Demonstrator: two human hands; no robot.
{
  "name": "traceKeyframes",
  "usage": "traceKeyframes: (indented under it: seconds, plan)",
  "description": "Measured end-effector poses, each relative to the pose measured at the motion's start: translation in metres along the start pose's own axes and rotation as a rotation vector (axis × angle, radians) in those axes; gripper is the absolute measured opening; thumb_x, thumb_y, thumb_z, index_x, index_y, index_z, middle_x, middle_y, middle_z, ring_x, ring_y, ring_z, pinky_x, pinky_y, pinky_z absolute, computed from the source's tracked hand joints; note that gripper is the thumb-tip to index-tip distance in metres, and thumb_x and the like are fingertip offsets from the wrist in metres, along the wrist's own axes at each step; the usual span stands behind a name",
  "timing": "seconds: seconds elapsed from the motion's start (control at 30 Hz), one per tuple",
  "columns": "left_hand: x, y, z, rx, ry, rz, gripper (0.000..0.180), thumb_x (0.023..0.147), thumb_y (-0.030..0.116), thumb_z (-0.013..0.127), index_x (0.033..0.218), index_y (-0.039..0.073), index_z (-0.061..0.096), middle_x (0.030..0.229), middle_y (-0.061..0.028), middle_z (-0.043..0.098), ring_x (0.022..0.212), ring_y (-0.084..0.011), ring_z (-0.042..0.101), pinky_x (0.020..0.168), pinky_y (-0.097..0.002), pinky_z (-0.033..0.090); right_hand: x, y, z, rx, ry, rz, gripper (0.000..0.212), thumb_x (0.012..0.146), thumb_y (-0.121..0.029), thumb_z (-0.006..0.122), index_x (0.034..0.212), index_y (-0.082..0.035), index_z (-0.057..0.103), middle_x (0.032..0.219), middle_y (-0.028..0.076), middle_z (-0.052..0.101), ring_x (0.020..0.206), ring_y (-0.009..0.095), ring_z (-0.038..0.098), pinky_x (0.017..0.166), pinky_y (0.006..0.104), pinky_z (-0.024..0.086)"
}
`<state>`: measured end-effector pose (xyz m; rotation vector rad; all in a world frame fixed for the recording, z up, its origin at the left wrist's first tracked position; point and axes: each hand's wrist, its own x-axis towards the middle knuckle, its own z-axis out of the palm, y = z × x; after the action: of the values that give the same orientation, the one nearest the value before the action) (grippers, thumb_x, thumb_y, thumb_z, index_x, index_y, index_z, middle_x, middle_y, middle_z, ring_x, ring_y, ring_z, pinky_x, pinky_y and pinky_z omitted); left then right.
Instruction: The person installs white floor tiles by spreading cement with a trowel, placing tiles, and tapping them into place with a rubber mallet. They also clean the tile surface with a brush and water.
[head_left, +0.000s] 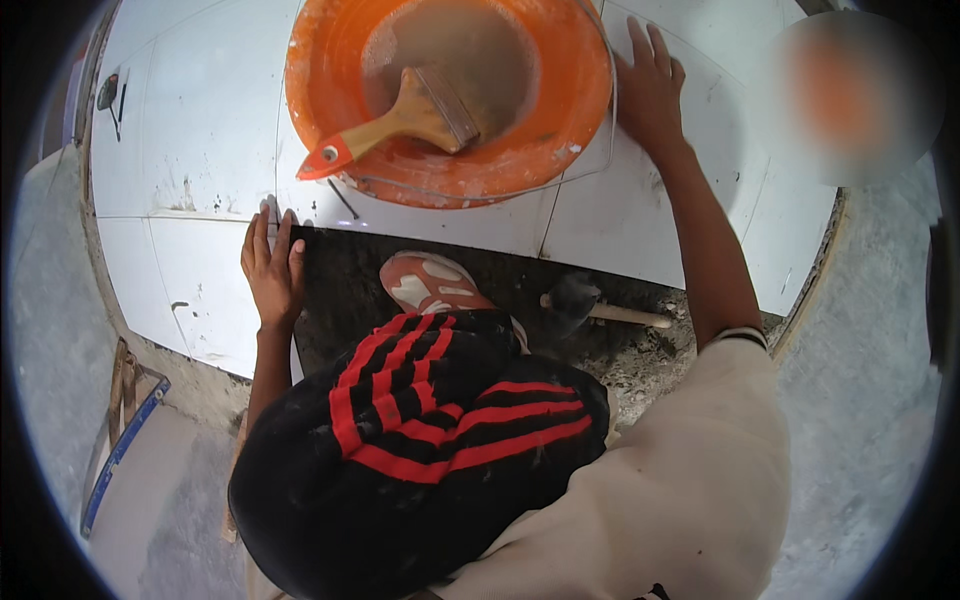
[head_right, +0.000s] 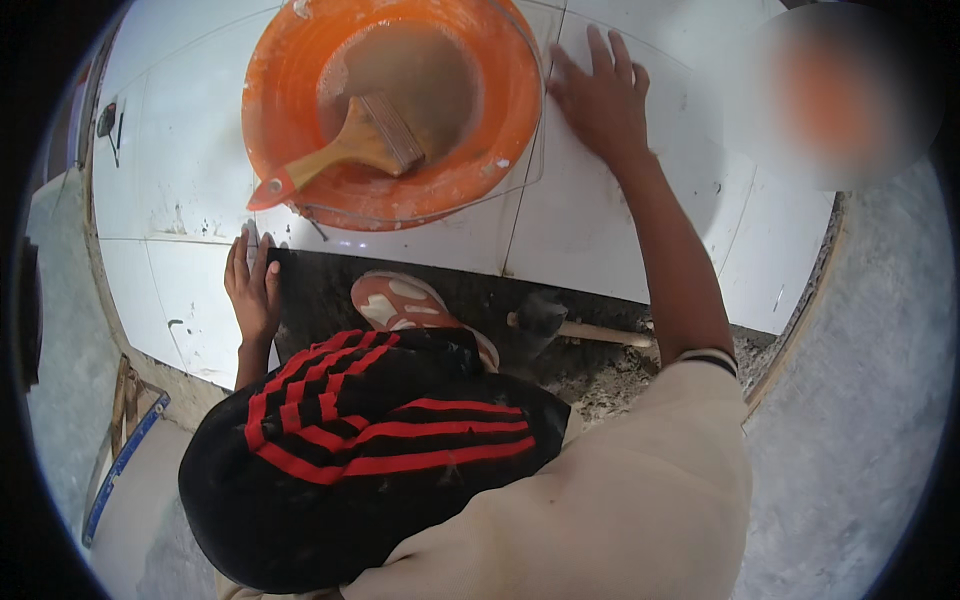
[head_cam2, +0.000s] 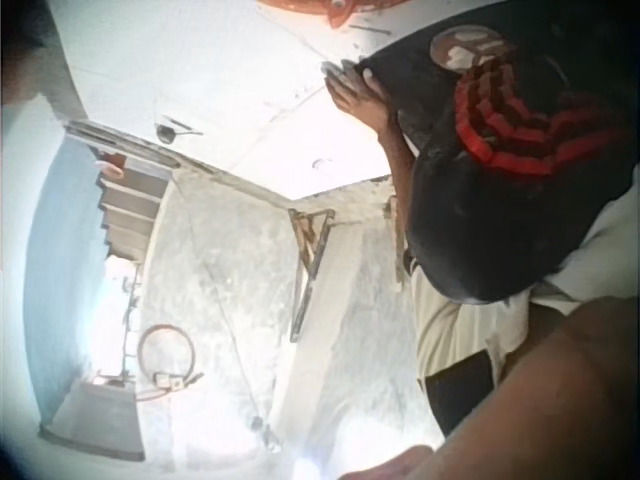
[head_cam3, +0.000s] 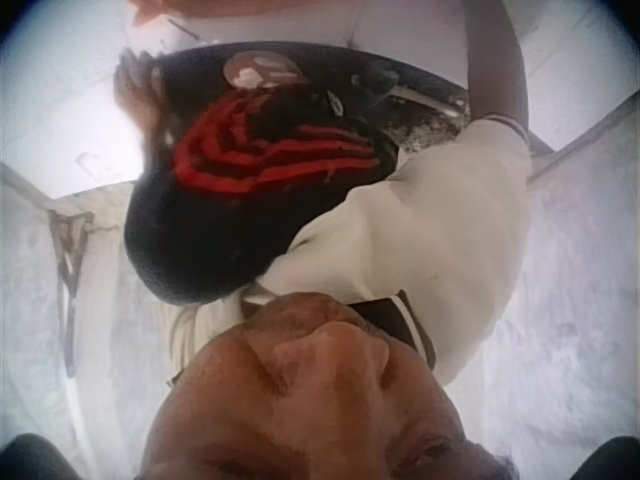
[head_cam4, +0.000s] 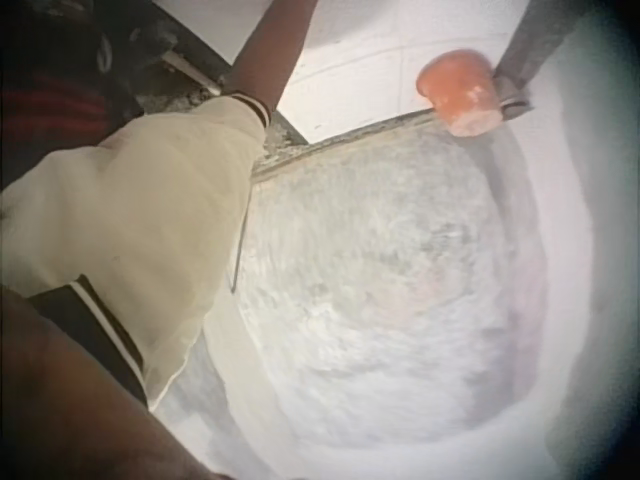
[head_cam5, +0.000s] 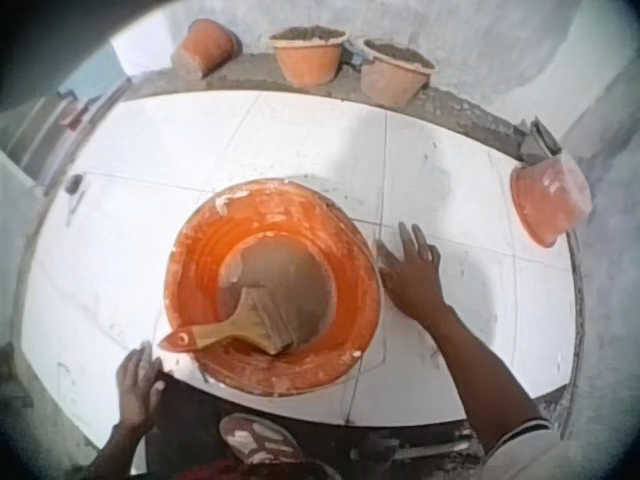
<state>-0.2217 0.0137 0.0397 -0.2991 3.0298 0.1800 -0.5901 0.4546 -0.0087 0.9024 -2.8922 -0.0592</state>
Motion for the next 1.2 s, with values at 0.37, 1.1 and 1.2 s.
traceKeyframes:
  seconds: [0.37,1.1,1.2]
  plan:
    - [0.013,0.003,0.012,0.048,0.004,0.024,0.046,0.113,0.035,0.046,0.154,0.018,0.057,0.168,-0.0126,0.039,0.154,-0.0385,0.033,0.125,-0.0526,0.027,-0.209,-0.085,-0.081,0.355,-0.329,-0.101,0.044,0.096,-0.05,0.07,0.136,-0.033,0.072,0.171,0.013,0.032,0.161,0.036,0.021,0.122,0.0586,0.022]
    - [-0.02,0.005,0.026,-0.119,0.228,-0.264,0.052,0.108,0.044,0.055,0.147,0.011,0.06,0.163,-0.0157,0.041,0.152,-0.0359,0.036,0.125,-0.0551,0.028,-0.26,-0.085,-0.049,0.316,-0.106,-0.282,0.033,0.099,-0.034,0.073,0.13,-0.023,0.072,0.148,0.011,0.056,0.137,0.034,0.049,0.111,0.0537,0.037]
    - [-0.021,0.005,0.035,-0.106,0.188,-0.301,0.056,0.111,0.052,0.045,0.151,0.015,0.057,0.167,-0.0153,0.033,0.155,-0.035,0.03,0.127,-0.0562,0.024,-0.245,-0.094,-0.04,0.223,0.091,-0.305,0.019,0.098,-0.022,0.075,0.117,-0.017,0.074,0.126,0.009,0.068,0.118,0.029,0.062,0.102,0.0455,0.047]
